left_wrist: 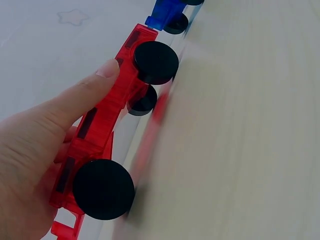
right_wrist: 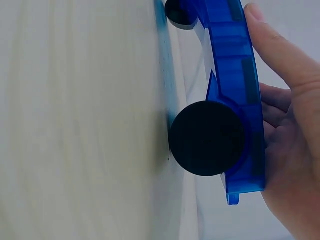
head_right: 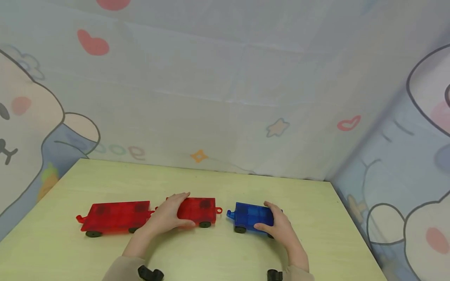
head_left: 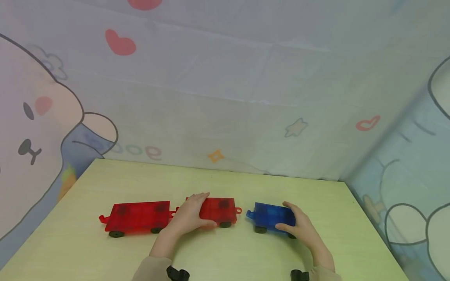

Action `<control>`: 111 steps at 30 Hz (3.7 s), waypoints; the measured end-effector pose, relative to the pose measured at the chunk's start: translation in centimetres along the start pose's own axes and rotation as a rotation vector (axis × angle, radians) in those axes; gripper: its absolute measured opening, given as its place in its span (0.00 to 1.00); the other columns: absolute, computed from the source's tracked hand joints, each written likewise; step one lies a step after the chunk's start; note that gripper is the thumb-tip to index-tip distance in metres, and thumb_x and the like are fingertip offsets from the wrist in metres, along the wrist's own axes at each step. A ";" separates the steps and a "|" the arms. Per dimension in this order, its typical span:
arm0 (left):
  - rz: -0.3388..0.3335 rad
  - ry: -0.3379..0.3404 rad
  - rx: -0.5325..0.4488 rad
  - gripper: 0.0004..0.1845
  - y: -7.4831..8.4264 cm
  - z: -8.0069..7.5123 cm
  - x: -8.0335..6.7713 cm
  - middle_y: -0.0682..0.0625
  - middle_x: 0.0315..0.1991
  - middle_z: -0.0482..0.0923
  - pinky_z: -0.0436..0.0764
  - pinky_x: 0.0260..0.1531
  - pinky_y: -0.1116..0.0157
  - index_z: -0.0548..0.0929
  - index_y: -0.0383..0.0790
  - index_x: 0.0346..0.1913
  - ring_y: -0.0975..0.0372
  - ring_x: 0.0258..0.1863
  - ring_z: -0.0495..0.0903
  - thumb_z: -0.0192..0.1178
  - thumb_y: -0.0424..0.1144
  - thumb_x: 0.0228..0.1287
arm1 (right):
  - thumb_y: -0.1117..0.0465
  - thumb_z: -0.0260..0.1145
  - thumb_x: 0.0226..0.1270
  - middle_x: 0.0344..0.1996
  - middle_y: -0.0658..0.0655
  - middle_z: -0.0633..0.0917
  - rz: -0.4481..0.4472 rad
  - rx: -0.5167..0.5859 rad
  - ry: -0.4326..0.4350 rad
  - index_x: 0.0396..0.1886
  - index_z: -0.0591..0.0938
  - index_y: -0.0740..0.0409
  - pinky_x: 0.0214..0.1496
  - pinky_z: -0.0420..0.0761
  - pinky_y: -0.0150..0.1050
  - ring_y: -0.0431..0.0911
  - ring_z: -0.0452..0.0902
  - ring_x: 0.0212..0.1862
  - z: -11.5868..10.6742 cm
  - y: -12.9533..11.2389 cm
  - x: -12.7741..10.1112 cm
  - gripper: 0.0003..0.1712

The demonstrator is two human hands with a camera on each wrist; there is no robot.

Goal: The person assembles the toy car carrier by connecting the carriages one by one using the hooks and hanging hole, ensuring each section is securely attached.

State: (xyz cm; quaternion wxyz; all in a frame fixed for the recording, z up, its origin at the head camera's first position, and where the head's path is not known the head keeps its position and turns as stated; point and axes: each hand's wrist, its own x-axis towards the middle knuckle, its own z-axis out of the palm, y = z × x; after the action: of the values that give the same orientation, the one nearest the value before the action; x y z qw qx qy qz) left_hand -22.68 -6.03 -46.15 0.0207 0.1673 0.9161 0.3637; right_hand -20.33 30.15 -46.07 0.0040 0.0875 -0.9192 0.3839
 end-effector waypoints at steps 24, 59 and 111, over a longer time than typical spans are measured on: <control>0.045 0.021 -0.003 0.48 -0.4 0.0 0.4 0.44 0.66 0.69 0.69 0.64 0.50 0.67 0.36 0.68 0.50 0.67 0.65 0.75 0.52 0.46 | 0.47 0.68 0.62 0.70 0.67 0.64 0.031 -0.029 -0.072 0.71 0.62 0.63 0.69 0.60 0.63 0.65 0.55 0.72 0.0 -0.8 0.1 0.44; 0.076 -0.025 -0.037 0.48 0.4 0.1 0.2 0.46 0.67 0.67 0.70 0.63 0.49 0.67 0.39 0.69 0.51 0.68 0.65 0.75 0.55 0.46 | 0.49 0.67 0.64 0.71 0.66 0.64 0.016 -0.021 -0.106 0.72 0.63 0.61 0.69 0.60 0.64 0.64 0.55 0.72 0.8 -1.4 0.5 0.42; 0.070 -0.035 -0.030 0.46 0.5 -1.3 -0.3 0.46 0.69 0.66 0.68 0.65 0.49 0.65 0.40 0.71 0.50 0.69 0.63 0.73 0.52 0.51 | 0.48 0.68 0.62 0.70 0.66 0.65 -0.023 -0.069 -0.095 0.71 0.63 0.64 0.69 0.62 0.62 0.64 0.57 0.71 0.7 -1.6 0.6 0.44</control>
State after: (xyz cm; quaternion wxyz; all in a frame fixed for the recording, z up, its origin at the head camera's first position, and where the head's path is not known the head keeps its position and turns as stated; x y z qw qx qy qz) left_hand -22.44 -6.65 -44.93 0.0266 0.2050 0.9036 0.3751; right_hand -20.60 28.52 -45.38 -0.0320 0.1161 -0.9299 0.3475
